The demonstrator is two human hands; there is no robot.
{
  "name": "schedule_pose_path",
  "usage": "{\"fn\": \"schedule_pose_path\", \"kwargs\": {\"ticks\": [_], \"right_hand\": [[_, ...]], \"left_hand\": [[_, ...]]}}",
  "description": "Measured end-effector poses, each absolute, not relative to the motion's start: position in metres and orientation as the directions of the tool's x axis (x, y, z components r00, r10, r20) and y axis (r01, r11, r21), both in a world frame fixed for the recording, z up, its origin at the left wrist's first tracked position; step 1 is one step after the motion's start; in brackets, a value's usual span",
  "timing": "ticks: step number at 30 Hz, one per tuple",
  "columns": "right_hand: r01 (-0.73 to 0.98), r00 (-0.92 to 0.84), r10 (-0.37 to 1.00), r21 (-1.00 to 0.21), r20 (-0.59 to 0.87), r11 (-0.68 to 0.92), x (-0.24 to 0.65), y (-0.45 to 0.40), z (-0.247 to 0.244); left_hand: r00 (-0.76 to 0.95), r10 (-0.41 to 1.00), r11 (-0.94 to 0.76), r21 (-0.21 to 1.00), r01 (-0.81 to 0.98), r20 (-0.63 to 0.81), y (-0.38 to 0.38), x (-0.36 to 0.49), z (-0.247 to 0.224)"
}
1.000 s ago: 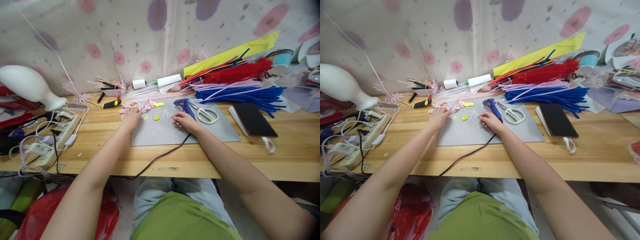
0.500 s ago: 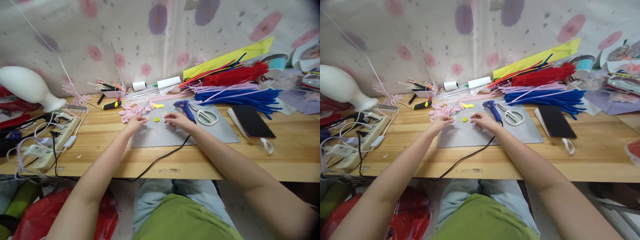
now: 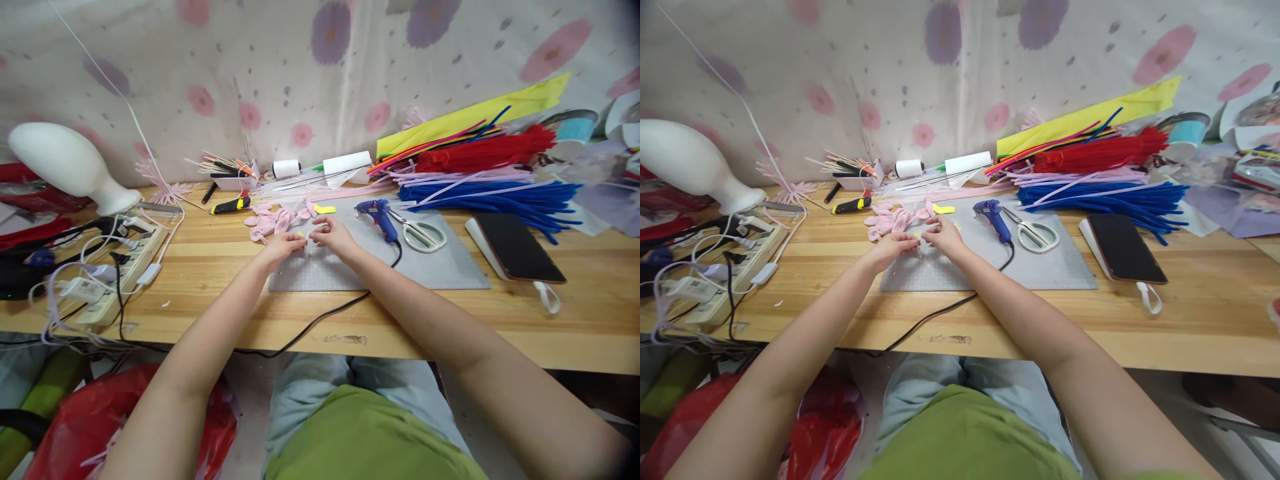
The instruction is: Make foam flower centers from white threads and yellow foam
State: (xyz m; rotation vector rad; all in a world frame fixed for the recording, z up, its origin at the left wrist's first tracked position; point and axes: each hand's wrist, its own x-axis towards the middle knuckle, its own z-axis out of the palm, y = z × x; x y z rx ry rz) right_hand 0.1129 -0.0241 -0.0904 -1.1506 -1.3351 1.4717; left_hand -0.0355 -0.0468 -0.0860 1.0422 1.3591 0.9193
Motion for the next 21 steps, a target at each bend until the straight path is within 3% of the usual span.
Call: {"fn": "schedule_pose_path", "kwargs": {"ticks": [13, 21], "right_hand": [[-0.016, -0.271, 0.953, -0.989, -0.135, -0.145, 0.1092, -0.0211, -0.0938], [-0.047, -0.297, 0.943, -0.984, -0.152, -0.173, 0.1095, -0.017, -0.098]], "left_hand": [[-0.003, 0.981, 0.191, 0.952, 0.239, -0.195, -0.0462, -0.0337, -0.0912], [-0.075, 0.967, 0.253, 0.951, 0.177, -0.243, -0.0458, -0.0349, -0.0877]]}}
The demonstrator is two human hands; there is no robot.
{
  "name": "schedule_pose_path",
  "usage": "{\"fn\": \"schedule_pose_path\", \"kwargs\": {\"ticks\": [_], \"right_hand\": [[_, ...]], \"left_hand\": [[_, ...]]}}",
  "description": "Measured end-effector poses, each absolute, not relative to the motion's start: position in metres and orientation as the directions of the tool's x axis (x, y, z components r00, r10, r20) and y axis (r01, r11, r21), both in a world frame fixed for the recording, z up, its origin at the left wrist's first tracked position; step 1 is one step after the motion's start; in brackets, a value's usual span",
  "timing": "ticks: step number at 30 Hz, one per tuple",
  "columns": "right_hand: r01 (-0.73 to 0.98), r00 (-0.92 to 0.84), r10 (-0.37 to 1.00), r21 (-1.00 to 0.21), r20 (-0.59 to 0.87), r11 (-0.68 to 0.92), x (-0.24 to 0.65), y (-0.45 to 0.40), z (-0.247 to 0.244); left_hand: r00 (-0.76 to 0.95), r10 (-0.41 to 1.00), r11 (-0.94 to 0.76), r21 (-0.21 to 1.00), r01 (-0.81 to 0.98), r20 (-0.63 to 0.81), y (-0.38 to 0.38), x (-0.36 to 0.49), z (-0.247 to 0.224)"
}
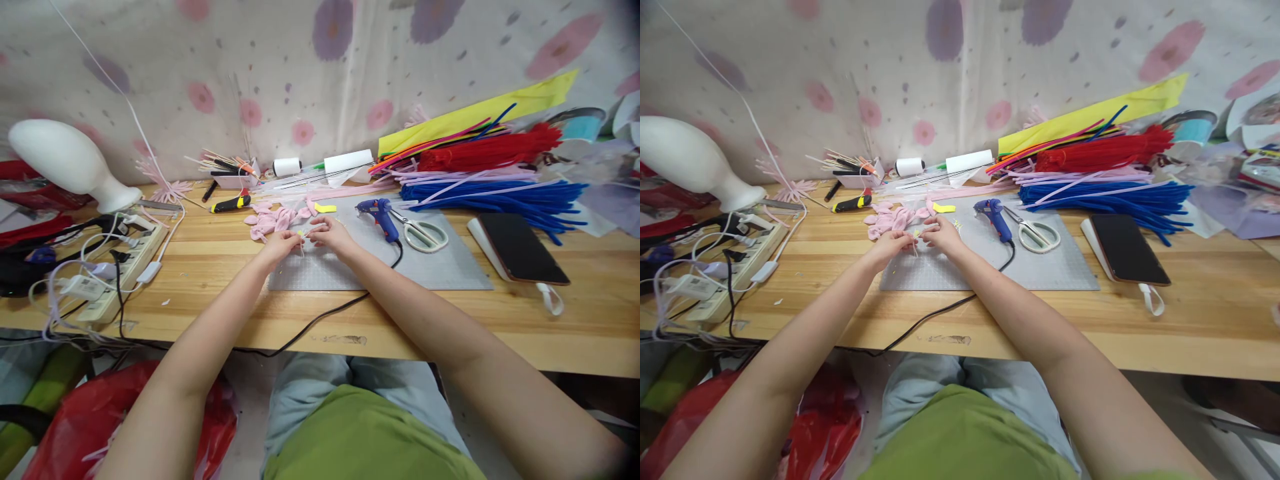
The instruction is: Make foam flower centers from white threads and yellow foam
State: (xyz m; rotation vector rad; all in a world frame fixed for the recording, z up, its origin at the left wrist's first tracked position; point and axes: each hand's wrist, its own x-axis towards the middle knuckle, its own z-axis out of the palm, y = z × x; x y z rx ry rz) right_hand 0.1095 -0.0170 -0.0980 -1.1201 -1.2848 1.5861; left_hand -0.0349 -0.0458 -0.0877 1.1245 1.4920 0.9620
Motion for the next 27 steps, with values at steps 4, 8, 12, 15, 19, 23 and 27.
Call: {"fn": "schedule_pose_path", "kwargs": {"ticks": [4, 8, 12, 15, 19, 23, 27], "right_hand": [[-0.063, -0.293, 0.944, -0.982, -0.154, -0.18, 0.109, -0.017, -0.099], [-0.057, -0.284, 0.946, -0.982, -0.156, -0.179, 0.11, -0.02, -0.097], [-0.101, -0.29, 0.936, -0.966, -0.201, -0.238, 0.113, -0.021, -0.095], [-0.177, -0.315, 0.918, -0.936, -0.239, -0.304, 0.116, -0.02, -0.097], [-0.2, -0.361, 0.899, -0.921, -0.247, -0.333, 0.116, -0.019, -0.102], [-0.191, -0.365, 0.912, -0.944, -0.186, -0.269, 0.111, -0.019, -0.104], [-0.158, -0.329, 0.924, -0.953, -0.195, -0.257, 0.107, -0.019, -0.102]], "left_hand": [[-0.06, 0.964, 0.264, 0.955, 0.134, -0.258, -0.047, -0.034, -0.088], [-0.003, 0.967, 0.256, 0.966, 0.032, -0.256, -0.05, -0.034, -0.088], [0.017, 0.967, 0.254, 0.967, -0.001, -0.254, -0.054, -0.035, -0.087], [-0.002, 0.966, 0.259, 0.966, -0.008, -0.259, -0.056, -0.035, -0.086], [-0.06, 0.967, 0.25, 0.968, 0.005, -0.249, -0.055, -0.034, -0.084], [-0.084, 0.965, 0.249, 0.968, 0.002, -0.248, -0.054, -0.031, -0.083], [-0.091, 0.964, 0.252, 0.968, 0.007, -0.25, -0.054, -0.031, -0.083]]}}
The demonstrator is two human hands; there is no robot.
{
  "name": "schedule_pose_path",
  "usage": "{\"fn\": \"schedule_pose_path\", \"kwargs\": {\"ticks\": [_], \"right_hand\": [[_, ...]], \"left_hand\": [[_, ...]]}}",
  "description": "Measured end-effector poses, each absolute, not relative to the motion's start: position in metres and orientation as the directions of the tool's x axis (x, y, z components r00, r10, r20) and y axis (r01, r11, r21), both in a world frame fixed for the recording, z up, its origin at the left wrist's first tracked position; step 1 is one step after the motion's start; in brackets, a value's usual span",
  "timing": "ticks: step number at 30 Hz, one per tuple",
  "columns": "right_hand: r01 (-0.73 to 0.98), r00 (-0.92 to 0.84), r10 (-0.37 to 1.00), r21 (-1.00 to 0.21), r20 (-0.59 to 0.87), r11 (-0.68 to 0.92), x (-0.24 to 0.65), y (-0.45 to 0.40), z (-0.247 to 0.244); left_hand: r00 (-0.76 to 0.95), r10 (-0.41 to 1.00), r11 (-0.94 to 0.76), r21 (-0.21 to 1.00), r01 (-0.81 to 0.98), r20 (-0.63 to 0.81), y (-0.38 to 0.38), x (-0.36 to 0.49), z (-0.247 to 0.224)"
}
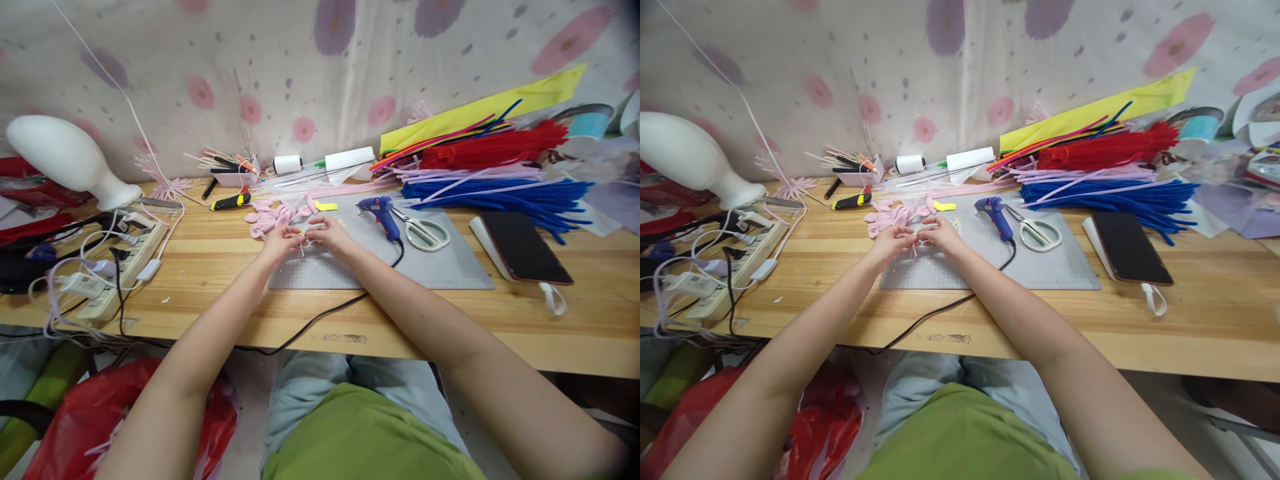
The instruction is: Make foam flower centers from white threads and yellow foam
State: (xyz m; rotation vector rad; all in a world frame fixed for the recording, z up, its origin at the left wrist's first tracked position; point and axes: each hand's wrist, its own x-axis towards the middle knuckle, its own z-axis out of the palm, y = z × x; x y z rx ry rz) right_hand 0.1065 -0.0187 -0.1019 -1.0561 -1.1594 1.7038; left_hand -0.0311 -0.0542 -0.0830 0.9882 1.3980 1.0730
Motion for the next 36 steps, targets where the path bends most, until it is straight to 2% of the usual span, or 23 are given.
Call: {"fn": "schedule_pose_path", "kwargs": {"ticks": [11, 18, 21, 23, 25, 27, 30, 33, 36], "right_hand": [[-0.159, -0.339, 0.921, -0.953, -0.193, -0.258, 0.102, -0.018, -0.103], [-0.141, -0.227, 0.948, -0.955, -0.225, -0.26, 0.102, -0.016, -0.098], [-0.156, -0.139, 0.97, -0.963, -0.197, -0.218, 0.11, -0.01, -0.093], [-0.149, -0.067, 0.985, -0.975, -0.156, -0.164, 0.12, -0.006, -0.089], [-0.119, -0.028, 0.994, -0.987, -0.11, -0.112, 0.133, -0.002, -0.084], [-0.077, -0.075, 0.994, -0.993, -0.08, -0.085, 0.146, -0.001, -0.079], [-0.021, -0.248, 0.964, -0.994, -0.098, -0.106, 0.162, -0.002, -0.072], [0.001, -0.347, 0.927, -0.988, -0.145, -0.154, 0.173, -0.005, -0.07], [0.015, -0.387, 0.902, -0.979, -0.194, -0.205, 0.178, -0.005, -0.075]], "left_hand": [[-0.117, 0.961, 0.255, 0.967, 0.013, -0.251, -0.055, -0.034, -0.085], [-0.126, 0.956, 0.269, 0.963, 0.018, -0.264, -0.056, -0.036, -0.084], [-0.158, 0.958, 0.256, 0.962, 0.098, -0.239, -0.053, -0.047, -0.088], [-0.214, 0.965, 0.208, 0.94, 0.27, -0.153, -0.051, -0.058, -0.091], [-0.243, 0.97, 0.136, 0.817, 0.56, 0.005, -0.05, -0.068, -0.092], [-0.175, 0.978, 0.073, 0.602, 0.795, 0.113, -0.051, -0.075, -0.092], [0.021, 0.991, -0.065, 0.351, 0.934, 0.129, -0.051, -0.075, -0.09], [0.117, 0.982, -0.155, 0.279, 0.948, 0.147, -0.048, -0.072, -0.086], [0.046, 0.96, -0.138, 0.323, 0.936, 0.275, -0.042, -0.066, -0.082]]}}
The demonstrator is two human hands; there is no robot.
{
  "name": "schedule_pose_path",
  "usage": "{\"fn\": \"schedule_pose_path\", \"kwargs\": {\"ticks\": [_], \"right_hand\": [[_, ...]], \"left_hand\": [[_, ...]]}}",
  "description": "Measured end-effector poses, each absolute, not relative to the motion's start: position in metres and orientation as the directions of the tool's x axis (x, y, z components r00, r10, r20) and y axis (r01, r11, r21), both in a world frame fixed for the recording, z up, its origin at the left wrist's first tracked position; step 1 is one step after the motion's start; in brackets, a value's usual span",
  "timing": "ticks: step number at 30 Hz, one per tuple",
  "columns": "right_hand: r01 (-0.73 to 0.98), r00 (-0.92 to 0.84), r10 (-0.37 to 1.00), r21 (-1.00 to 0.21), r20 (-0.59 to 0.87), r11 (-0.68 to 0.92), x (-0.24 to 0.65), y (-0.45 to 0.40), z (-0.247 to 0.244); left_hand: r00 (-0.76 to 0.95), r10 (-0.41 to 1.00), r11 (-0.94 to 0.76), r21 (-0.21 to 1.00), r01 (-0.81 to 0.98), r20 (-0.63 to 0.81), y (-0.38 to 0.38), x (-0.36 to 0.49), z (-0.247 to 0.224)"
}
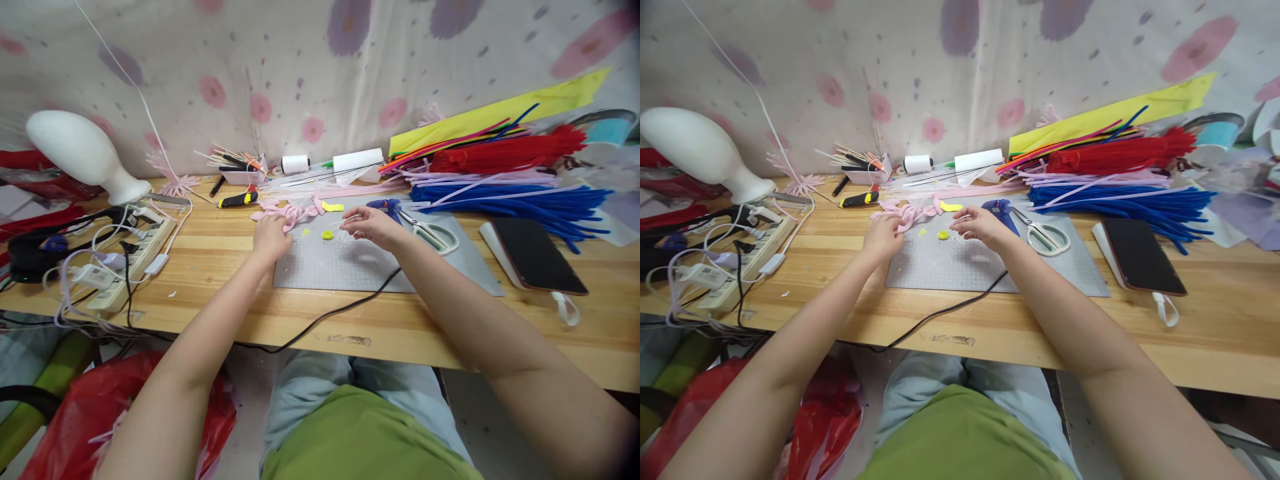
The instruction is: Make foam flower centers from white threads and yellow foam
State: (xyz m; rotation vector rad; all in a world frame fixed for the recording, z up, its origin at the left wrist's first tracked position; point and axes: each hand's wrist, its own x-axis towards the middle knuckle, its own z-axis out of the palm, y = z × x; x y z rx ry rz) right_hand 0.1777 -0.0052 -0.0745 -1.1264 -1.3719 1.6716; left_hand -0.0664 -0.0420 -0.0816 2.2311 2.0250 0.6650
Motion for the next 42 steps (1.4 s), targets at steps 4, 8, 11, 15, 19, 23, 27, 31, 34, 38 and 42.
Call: {"fn": "schedule_pose_path", "kwargs": {"ticks": [4, 8, 11, 15, 19, 23, 27, 31, 34, 38, 42], "right_hand": [[0.028, -0.422, 0.862, -0.954, -0.282, -0.298, 0.18, -0.005, -0.084], [-0.023, -0.503, 0.802, -0.923, -0.321, -0.384, 0.186, -0.007, -0.091], [0.03, -0.486, 0.809, -0.931, -0.331, -0.364, 0.194, -0.007, -0.097], [0.322, -0.271, 0.932, -0.935, -0.24, -0.147, 0.203, -0.006, -0.112], [0.612, -0.259, 0.966, -0.769, 0.022, 0.182, 0.21, -0.008, -0.121], [0.739, -0.307, 0.942, -0.59, 0.133, 0.325, 0.217, -0.013, -0.119], [0.73, -0.329, 0.936, -0.593, 0.129, 0.339, 0.223, -0.016, -0.115], [0.718, -0.313, 0.935, -0.604, 0.165, 0.347, 0.232, -0.018, -0.105], [0.672, -0.293, 0.94, -0.662, 0.174, 0.332, 0.245, -0.019, -0.092], [0.552, -0.263, 0.96, -0.801, 0.097, 0.232, 0.273, -0.013, -0.081], [0.487, -0.152, 0.976, -0.848, 0.155, 0.211, 0.295, -0.002, -0.089]], "left_hand": [[-0.078, 0.948, -0.045, 0.372, 0.927, 0.307, -0.036, -0.052, -0.082], [-0.089, 0.968, 0.003, 0.343, 0.939, 0.234, -0.035, -0.034, -0.093], [-0.065, 0.972, -0.002, 0.285, 0.958, 0.226, -0.036, -0.025, -0.102], [-0.101, 0.962, 0.047, 0.212, 0.976, 0.252, -0.035, -0.019, -0.108], [-0.156, 0.947, 0.094, 0.222, 0.971, 0.281, -0.032, -0.014, -0.116], [-0.203, 0.909, 0.081, 0.324, 0.943, 0.364, -0.032, -0.009, -0.124], [-0.271, 0.854, 0.058, 0.436, 0.898, 0.445, -0.035, -0.009, -0.125], [-0.389, 0.784, 0.08, 0.543, 0.836, 0.483, -0.036, -0.025, -0.123], [-0.488, 0.735, 0.158, 0.581, 0.798, 0.471, -0.036, -0.037, -0.121], [-0.369, 0.79, 0.108, 0.481, 0.87, 0.49, -0.037, -0.026, -0.114], [0.001, 0.923, -0.134, 0.319, 0.938, 0.384, -0.044, 0.019, -0.109]]}}
